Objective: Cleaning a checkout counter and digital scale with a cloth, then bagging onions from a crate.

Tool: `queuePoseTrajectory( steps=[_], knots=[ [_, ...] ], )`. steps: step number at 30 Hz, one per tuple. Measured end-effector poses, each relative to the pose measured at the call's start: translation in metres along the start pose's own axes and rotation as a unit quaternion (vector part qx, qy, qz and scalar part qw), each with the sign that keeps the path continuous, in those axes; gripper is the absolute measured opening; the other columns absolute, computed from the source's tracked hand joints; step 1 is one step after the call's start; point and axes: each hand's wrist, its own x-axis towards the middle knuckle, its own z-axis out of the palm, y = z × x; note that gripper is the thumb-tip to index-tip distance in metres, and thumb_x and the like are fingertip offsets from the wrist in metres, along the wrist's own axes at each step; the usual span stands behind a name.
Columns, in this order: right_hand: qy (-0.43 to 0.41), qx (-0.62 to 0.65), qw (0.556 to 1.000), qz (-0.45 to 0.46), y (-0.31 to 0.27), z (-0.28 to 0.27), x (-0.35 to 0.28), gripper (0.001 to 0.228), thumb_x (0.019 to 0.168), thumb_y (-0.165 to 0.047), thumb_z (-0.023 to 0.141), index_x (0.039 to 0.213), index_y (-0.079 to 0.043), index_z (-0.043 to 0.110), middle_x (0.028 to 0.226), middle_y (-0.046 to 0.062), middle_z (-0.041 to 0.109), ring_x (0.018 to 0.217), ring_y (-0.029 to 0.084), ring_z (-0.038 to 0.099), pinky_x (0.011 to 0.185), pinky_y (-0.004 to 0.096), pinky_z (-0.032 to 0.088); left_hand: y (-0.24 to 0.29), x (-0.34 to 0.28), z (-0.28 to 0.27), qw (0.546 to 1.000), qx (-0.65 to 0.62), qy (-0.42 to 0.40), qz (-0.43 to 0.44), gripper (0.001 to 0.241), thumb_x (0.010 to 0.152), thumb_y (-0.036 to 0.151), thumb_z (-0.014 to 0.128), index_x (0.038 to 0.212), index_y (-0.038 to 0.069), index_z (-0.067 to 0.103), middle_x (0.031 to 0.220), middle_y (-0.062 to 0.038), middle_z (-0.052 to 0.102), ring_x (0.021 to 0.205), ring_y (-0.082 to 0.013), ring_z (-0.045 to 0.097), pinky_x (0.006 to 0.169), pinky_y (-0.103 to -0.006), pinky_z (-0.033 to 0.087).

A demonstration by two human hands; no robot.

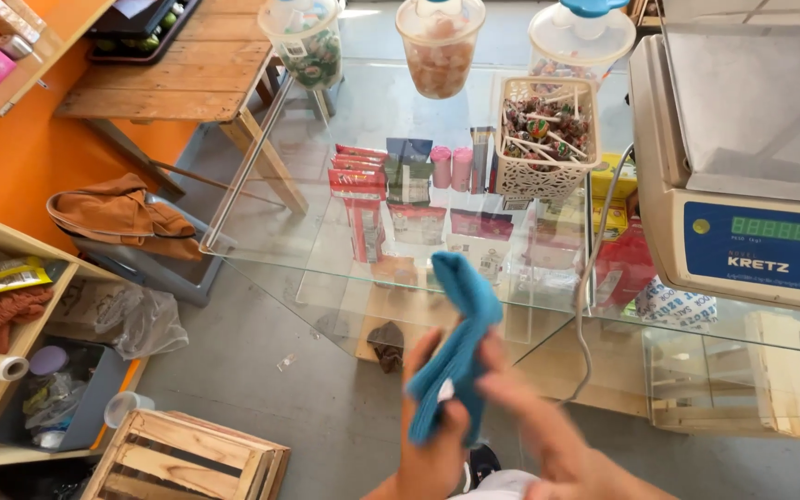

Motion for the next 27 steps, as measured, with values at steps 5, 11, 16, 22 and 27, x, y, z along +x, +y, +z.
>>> queuePoseTrajectory(
  steps=[5, 11, 16, 22, 27],
  knots=[
    [0.127, -0.471, 0.873, 0.002, 0.008, -0.024, 0.012, 0.075, 0.085, -0.053, 0.053, 0.144, -0.010, 0.033, 0.157, 0.024, 0.009, 0.149, 0.046, 0.003, 0.120, 0.063, 0.003, -0.023, 0.052, 0.030, 0.911, -0.269, 0.063, -0.305, 0.063, 0.086, 0.040, 0.053, 0.138, 0.006, 0.044, 0.136, -0.020, 0.051, 0.122, -0.0325, 0.051, 0.106, -0.0500, 0.040],
    [0.034, -0.690, 0.705, 0.158, 0.075, -0.066, 0.053, 0.082, 0.083, -0.070, 0.039, 0.149, -0.022, 0.027, 0.156, 0.013, 0.013, 0.143, 0.038, 0.010, 0.107, 0.063, 0.013, -0.012, 0.110, 0.007, 0.924, -0.129, 0.115, -0.341, 0.069, 0.080, 0.033, 0.061, 0.139, 0.010, 0.036, 0.129, -0.013, 0.052, 0.095, -0.0215, 0.059, 0.076, -0.0322, 0.048],
    [-0.072, -0.722, 0.649, 0.229, 0.102, -0.077, 0.071, 0.100, 0.075, -0.090, 0.031, 0.150, -0.025, 0.018, 0.154, 0.017, 0.012, 0.137, 0.044, 0.014, 0.097, 0.068, 0.019, 0.036, 0.069, -0.068, 0.965, 0.073, 0.163, -0.194, 0.054, 0.079, 0.009, 0.059, 0.132, 0.003, 0.049, 0.130, -0.023, 0.061, 0.110, -0.0337, 0.065, 0.092, -0.0400, 0.053],
    [-0.251, -0.557, 0.754, 0.242, 0.118, -0.067, 0.164, 0.088, 0.079, -0.077, 0.020, 0.151, -0.026, 0.010, 0.157, 0.011, -0.001, 0.141, 0.039, -0.004, 0.104, 0.066, 0.000, 0.032, 0.039, -0.190, 0.922, 0.038, 0.360, -0.137, 0.025, 0.090, 0.004, 0.050, 0.114, 0.001, 0.055, 0.110, -0.019, 0.063, 0.091, -0.0313, 0.060, 0.083, -0.0380, 0.047],
    [0.040, -0.581, 0.673, 0.457, 0.185, -0.056, 0.251, 0.082, 0.085, -0.067, 0.026, 0.150, -0.018, 0.014, 0.156, 0.017, -0.002, 0.139, 0.049, 0.000, 0.100, 0.075, 0.006, 0.041, 0.047, -0.265, 0.958, 0.020, 0.232, -0.168, 0.032, 0.085, 0.004, 0.052, 0.116, -0.006, 0.054, 0.112, -0.025, 0.064, 0.088, -0.0369, 0.064, 0.082, -0.0455, 0.051]
  ],
)
